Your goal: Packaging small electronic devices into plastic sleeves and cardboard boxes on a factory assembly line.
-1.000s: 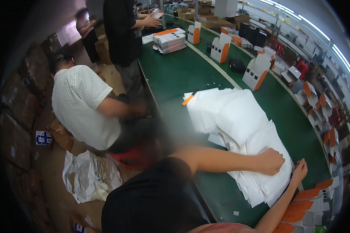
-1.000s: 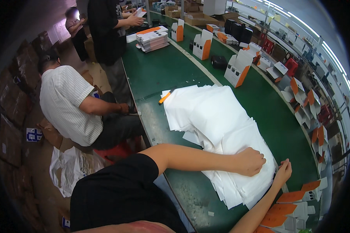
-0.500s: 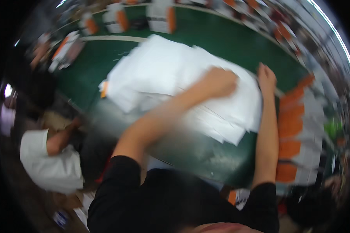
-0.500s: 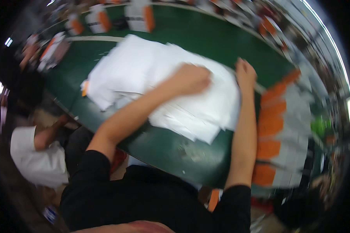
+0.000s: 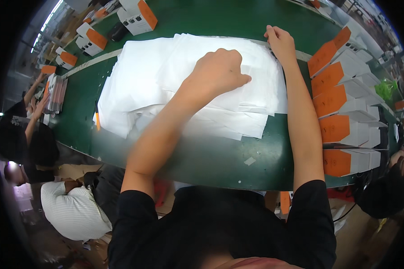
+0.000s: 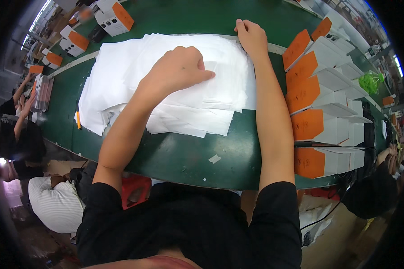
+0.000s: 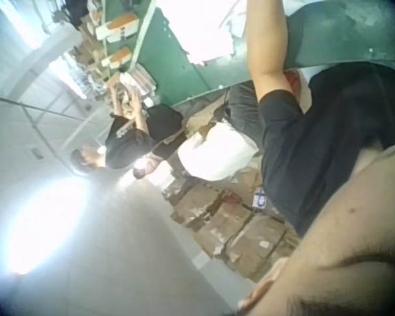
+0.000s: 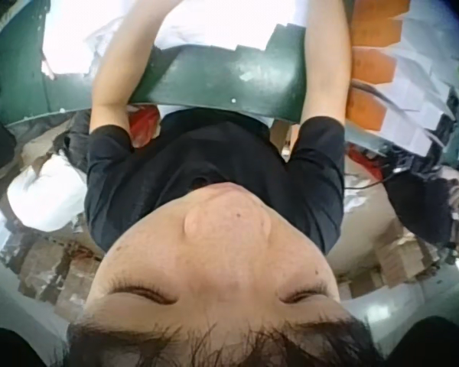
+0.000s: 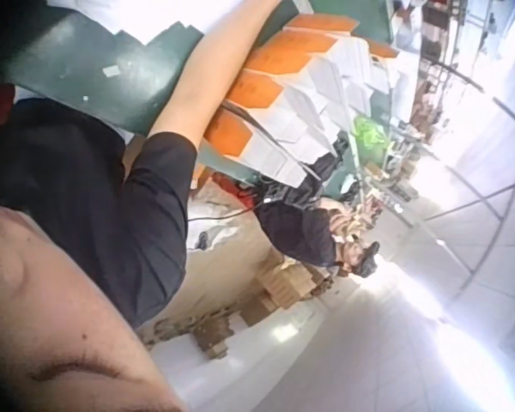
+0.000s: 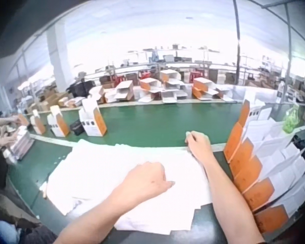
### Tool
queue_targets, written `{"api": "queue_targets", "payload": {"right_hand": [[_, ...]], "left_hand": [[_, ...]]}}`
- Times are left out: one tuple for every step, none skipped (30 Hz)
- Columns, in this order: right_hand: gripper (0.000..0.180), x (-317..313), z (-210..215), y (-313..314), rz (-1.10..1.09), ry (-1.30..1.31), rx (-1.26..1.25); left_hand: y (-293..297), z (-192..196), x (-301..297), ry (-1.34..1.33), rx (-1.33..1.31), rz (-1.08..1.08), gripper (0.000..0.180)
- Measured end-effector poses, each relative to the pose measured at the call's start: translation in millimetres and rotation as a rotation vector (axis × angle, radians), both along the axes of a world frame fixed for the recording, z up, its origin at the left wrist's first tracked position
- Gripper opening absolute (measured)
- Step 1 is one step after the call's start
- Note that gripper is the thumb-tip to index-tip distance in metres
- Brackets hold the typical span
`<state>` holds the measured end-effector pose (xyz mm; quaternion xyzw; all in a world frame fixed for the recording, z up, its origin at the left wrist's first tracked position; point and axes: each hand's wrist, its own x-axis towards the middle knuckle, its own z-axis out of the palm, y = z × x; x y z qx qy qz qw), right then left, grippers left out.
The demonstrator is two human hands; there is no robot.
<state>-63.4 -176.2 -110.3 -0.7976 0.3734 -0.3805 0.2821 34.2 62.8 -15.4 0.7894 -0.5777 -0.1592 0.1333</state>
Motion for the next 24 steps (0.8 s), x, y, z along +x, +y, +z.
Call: {"api": "queue_targets", "payload": {"right_hand": [[0.044,0,-1,0,0.010,0.002,-0.017],[0.044,0,0,0,0.009,0.001,-0.013],[0.044,1,1,1,0.001,0.002,0.002],[0.044,2,2,2,-0.007,0.003,0.017],[0.044,2,2,1,-0.009,0.004,0.020],[0.044,2,1,0,-0.007,0.004,0.012],[0.044,2,0,0,-0.005,0.005,0.003],[0.044,2,0,-1,-0.005,0.003,0.004],[0.045,1,-1,-2,-0.016,-0.003,-0.002],[0.045,0,-2,-2,-0.027,-0.009,-0.008],[0.045,1,0,-2,-0.023,-0.013,-0.011],[0.044,1,1,-1,-0.019,-0.007,0.007],[0.044,2,3,-1,-0.015,0.000,0.025],[0.044,2,2,-1,-0.012,-0.001,0.024],[0.044,2,3,-1,-0.010,-0.003,0.023],[0.044,2,3,-1,-0.007,-0.007,0.021],[0.044,3,2,-1,0.002,-0.008,0.020],[0.044,4,1,-1,0.002,-0.001,0.021],[0.044,5,0,-1,0.002,0.005,0.021],[0.044,4,-2,-4,0.015,0.001,0.022],[0.045,4,-3,-6,0.006,0.011,0.016],[0.045,4,-3,-9,-0.003,0.021,0.011],[0.045,2,-3,-10,0.000,0.020,0.008],[0.045,1,1,-9,0.002,0.048,0.058]], "left_hand": [[-1,-2,1,-0.001,0.005,-0.004,0.028],[-1,-5,3,-0.009,-0.007,-0.024,0.027],[-2,-8,6,-0.017,-0.018,-0.043,0.026],[-1,-12,10,-0.018,-0.014,-0.042,0.026],[-2,-13,13,0.006,-0.026,-0.045,0.027],[-3,-15,15,0.030,-0.039,-0.046,0.028],[-5,-15,17,0.031,-0.035,-0.046,0.028],[-7,-7,18,0.059,0.008,-0.030,0.027],[-8,-3,19,0.086,0.050,-0.014,0.026],[-9,-5,21,0.085,0.051,-0.014,0.026],[-8,-7,22,0.071,0.024,-0.002,0.025],[-8,-7,24,0.056,-0.004,0.009,0.024],[-8,-7,28,0.052,-0.007,0.013,0.024],[-7,-2,29,0.091,0.000,0.013,0.024],[-6,0,31,0.129,0.007,0.012,0.024],[-6,1,32,0.127,0.006,0.015,0.024],[-5,1,33,0.111,-0.002,0.017,0.024],[-4,0,33,0.095,-0.009,0.019,0.024],[-4,-2,35,0.092,-0.010,0.030,0.024],[-5,-7,37,0.088,-0.065,-0.012,0.024],[-2,-7,40,0.075,-0.123,-0.043,0.024],[-2,-7,40,0.062,-0.125,-0.017,0.024],[-4,-8,39,0.063,-0.129,-0.046,0.024],[-4,-7,38,0.065,-0.131,-0.073,0.024]]}}
